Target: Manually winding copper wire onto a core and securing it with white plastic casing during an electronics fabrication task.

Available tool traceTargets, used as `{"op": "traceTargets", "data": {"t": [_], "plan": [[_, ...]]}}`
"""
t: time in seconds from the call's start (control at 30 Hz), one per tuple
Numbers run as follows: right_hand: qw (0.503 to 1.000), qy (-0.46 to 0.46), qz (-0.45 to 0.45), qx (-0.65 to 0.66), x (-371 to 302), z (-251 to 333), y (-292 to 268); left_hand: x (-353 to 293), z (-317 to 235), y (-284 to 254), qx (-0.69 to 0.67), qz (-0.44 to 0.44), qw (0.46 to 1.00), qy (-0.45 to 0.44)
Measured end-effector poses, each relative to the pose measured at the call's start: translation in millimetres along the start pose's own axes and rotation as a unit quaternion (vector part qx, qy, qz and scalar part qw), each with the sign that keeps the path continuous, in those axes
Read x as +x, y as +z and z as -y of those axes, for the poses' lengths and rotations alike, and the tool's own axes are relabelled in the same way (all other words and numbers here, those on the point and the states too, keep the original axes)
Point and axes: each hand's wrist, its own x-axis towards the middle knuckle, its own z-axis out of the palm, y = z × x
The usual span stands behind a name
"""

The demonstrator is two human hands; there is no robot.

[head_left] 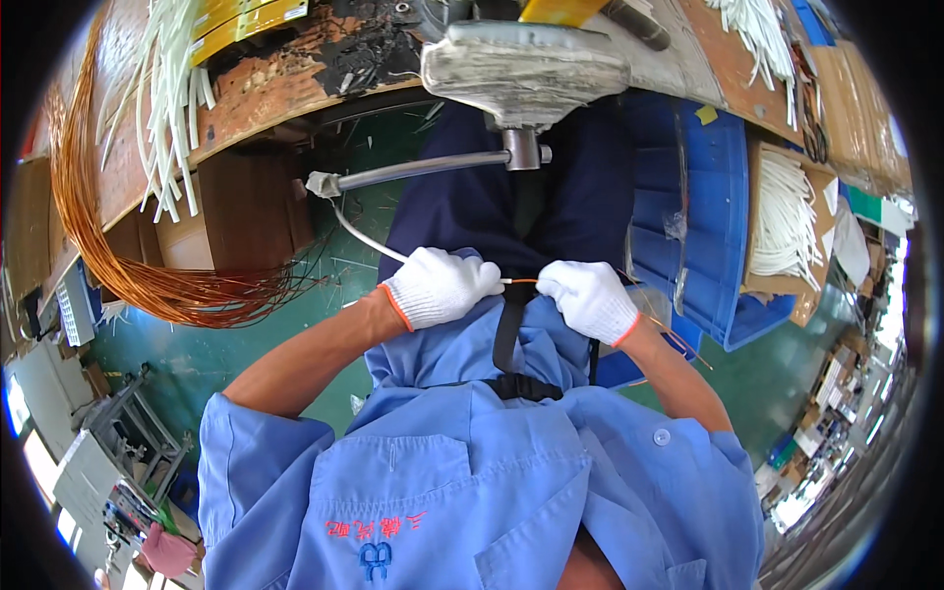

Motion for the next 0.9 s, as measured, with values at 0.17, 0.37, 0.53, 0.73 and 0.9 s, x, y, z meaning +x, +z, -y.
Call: {"op": "traceTargets", "data": {"t": [0.17, 0.37, 0.53, 0.73, 0.9], "plan": [[0.999, 0.022, 0.035, 0.016, 15.6, 13.9, 20.1, -1.2, 0.5, 1.5, 0.009, 0.031, 0.999, 0.005], [0.999, 0.030, 0.021, 0.020, 7.8, 13.4, 10.9, 3.9, -1.3, 5.4, -0.037, 0.014, 0.999, -0.026], [0.993, 0.110, 0.019, 0.043, -3.1, 16.1, -9.4, 9.0, -3.2, 15.4, 0.005, -0.051, 0.999, 0.002], [0.998, 0.048, 0.019, 0.035, 24.4, 22.6, 8.2, 7.1, -0.5, 20.3, 0.025, -0.043, 0.999, 0.009], [0.998, 0.056, 0.040, -0.002, 36.7, 23.9, 15.6, 4.3, 6.3, 22.0, 0.029, -0.026, 0.999, 0.012]]}}
